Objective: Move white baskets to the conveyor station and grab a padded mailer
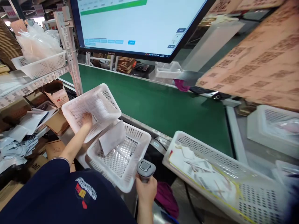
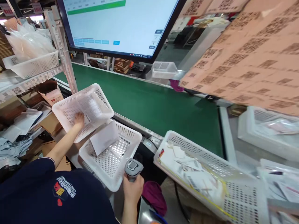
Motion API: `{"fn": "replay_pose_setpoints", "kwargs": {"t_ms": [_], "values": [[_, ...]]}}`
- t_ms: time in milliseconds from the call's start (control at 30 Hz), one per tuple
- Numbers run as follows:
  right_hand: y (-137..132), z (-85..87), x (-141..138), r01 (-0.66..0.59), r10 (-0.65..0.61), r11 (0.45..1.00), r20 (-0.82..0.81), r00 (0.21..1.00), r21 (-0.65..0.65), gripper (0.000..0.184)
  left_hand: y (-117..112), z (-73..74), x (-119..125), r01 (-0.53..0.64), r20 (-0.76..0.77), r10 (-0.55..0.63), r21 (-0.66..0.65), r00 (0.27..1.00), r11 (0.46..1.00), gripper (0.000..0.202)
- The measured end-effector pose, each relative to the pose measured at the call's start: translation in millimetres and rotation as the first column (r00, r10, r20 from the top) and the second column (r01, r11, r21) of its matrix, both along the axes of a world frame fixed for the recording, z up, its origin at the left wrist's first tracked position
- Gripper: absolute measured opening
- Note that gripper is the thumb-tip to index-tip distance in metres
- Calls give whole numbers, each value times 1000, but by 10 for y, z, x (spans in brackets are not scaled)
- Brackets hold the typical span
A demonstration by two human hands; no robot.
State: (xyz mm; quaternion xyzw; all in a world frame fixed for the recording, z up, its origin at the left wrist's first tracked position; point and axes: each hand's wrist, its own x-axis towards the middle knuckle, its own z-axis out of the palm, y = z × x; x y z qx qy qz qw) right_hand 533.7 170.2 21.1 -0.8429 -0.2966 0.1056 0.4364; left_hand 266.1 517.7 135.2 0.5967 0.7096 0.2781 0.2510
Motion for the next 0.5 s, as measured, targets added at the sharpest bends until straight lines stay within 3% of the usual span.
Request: {"fn": "replay_pose_setpoints", "kwargs": {"t_ms": [133, 233, 333, 400, 500], "values": [[-181, 98, -143, 14, -13, 1000, -32, 999, 28, 46, -57, -136, 45, -61, -20, 61, -9, 998, 998, 25], [-273, 285, -202, 30, -28, 997, -35, 999, 70, 46, -46, -130, 33, -69, -38, 68, -4, 997, 998, 23], [-263, 573, -262, -35, 46, 991, -88, 995, 127, 49, -28, 5, -9, -13, -38, 13, 0, 999, 1000, 18], [-171, 814, -337, -182, 205, 970, -138, 969, 163, 47, -34, 162, -22, 69, -33, -69, 5, 997, 998, 19], [79, 1183, -489, -420, 448, 883, -107, 888, 207, 39, -131, 402, 51, 248, -7, -248, 60, 969, 967, 19]]}}
